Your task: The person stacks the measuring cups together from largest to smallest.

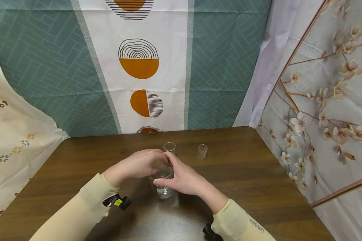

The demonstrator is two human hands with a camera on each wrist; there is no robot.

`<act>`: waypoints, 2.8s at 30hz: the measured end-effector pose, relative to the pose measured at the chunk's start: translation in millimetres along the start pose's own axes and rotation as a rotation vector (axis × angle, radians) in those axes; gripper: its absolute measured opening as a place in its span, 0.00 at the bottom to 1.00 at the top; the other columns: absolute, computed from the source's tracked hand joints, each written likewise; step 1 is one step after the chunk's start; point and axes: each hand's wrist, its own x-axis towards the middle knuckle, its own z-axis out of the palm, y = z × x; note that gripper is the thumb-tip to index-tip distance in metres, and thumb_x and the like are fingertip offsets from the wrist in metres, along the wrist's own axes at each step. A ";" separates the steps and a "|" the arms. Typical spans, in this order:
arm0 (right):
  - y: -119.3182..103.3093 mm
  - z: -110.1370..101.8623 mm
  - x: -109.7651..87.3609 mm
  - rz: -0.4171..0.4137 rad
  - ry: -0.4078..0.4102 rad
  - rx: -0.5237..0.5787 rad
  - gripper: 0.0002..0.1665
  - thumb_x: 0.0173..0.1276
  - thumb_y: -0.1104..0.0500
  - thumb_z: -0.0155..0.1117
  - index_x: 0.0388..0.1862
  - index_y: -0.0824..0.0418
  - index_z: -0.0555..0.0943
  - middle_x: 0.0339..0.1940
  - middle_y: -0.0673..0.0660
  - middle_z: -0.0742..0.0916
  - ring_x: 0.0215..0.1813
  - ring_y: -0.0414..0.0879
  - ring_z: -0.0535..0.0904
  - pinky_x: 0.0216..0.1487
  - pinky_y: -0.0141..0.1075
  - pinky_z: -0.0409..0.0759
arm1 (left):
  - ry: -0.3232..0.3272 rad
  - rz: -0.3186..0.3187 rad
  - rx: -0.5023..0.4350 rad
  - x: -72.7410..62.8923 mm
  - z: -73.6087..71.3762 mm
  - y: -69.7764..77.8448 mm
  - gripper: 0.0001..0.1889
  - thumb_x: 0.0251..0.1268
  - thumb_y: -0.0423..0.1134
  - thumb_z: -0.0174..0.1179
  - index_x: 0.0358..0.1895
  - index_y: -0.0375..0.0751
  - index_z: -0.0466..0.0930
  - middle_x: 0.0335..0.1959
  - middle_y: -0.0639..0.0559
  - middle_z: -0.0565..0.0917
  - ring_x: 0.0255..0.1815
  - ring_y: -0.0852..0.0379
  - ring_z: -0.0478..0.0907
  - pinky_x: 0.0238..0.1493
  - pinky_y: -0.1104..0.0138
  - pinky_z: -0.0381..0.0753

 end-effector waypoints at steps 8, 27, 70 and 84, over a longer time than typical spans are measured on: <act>0.6 0.3 0.4 0.002 -0.003 0.002 0.57 0.71 0.35 0.79 0.89 0.40 0.58 0.81 0.47 0.74 0.73 0.49 0.78 0.68 0.53 0.80 | 0.003 -0.012 0.022 0.9 -0.5 1.9 0.20 0.60 0.21 0.72 0.50 0.48 0.92 0.55 0.52 0.89 0.56 0.50 0.86 0.57 0.53 0.86; -0.3 0.7 1.4 0.001 -0.007 -0.010 0.51 0.72 0.34 0.78 0.85 0.40 0.62 0.75 0.47 0.78 0.73 0.46 0.77 0.67 0.53 0.80 | 0.023 -0.017 -0.005 -7.8 -0.9 -7.2 0.14 0.71 0.34 0.72 0.57 0.48 0.92 0.57 0.53 0.89 0.58 0.52 0.86 0.59 0.54 0.85; -1.5 -8.1 -4.2 -0.002 -0.041 -0.075 0.61 0.72 0.40 0.81 0.93 0.47 0.55 0.82 0.50 0.74 0.79 0.49 0.74 0.74 0.57 0.75 | 0.228 -0.068 -0.255 -53.5 29.0 -19.0 0.46 0.75 0.61 0.72 0.85 0.39 0.66 0.80 0.43 0.74 0.79 0.40 0.73 0.76 0.40 0.72; 3.1 -36.8 -14.0 0.020 0.065 -0.117 0.44 0.84 0.42 0.66 0.91 0.47 0.61 0.83 0.56 0.74 0.82 0.63 0.71 0.77 0.66 0.70 | 0.261 -0.109 -0.373 -53.0 52.1 -8.3 0.55 0.66 0.65 0.76 0.87 0.41 0.60 0.84 0.46 0.68 0.82 0.43 0.68 0.78 0.41 0.70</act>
